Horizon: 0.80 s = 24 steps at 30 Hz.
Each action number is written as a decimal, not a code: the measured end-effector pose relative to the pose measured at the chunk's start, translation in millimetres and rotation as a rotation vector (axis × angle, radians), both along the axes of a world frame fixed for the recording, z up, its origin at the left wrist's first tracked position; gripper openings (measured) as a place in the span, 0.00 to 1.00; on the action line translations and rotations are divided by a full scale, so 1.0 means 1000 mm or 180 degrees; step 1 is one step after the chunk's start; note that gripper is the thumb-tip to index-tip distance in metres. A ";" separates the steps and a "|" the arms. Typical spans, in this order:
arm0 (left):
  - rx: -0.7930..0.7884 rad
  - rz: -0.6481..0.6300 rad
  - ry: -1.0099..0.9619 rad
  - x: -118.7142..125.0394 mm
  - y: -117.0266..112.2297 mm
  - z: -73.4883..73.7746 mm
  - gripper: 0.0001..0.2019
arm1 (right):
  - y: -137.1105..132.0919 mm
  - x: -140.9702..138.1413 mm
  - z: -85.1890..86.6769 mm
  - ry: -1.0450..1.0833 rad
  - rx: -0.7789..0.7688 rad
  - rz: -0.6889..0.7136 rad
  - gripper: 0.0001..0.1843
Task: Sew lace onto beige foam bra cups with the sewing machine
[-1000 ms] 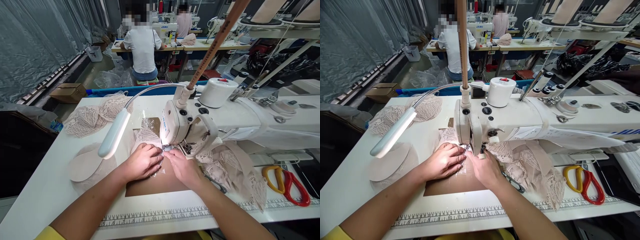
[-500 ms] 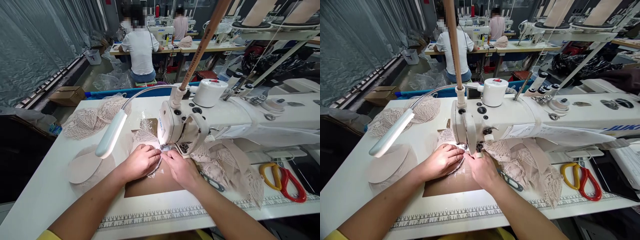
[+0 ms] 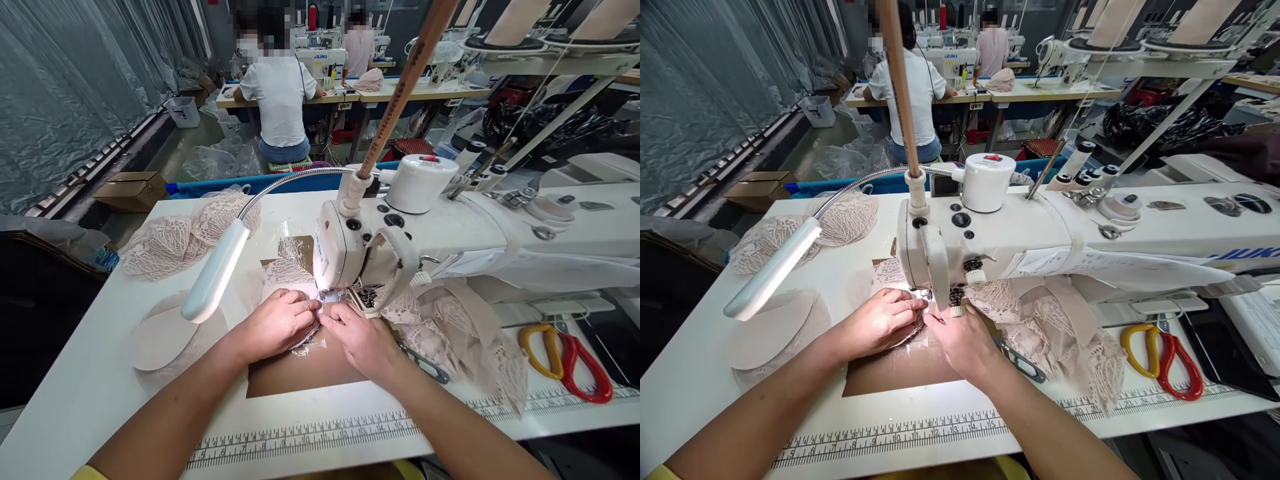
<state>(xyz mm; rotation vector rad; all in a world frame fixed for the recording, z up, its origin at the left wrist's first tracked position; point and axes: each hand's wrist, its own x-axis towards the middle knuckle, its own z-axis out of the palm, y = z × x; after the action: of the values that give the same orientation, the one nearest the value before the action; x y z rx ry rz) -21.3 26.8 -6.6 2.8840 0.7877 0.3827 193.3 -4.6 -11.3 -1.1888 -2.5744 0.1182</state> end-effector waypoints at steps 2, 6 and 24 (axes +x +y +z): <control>-0.0045 0.0064 -0.0016 0.001 -0.001 0.001 0.09 | 0.000 0.000 0.001 -0.0035 0.0002 -0.0014 0.22; -0.0156 0.0212 -0.0062 0.005 -0.007 0.004 0.13 | -0.001 0.001 0.003 -0.0160 -0.0004 -0.0131 0.21; -0.0068 0.0430 -0.0249 0.008 -0.008 0.001 0.14 | 0.000 0.004 -0.015 -0.0278 0.0214 -0.0666 0.25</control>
<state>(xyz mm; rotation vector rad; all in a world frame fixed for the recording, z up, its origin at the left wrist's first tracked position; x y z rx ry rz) -12.9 18.8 -5.5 2.7855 0.9696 0.4952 197.2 -4.1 -25.9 -1.4575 -2.4858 -0.0671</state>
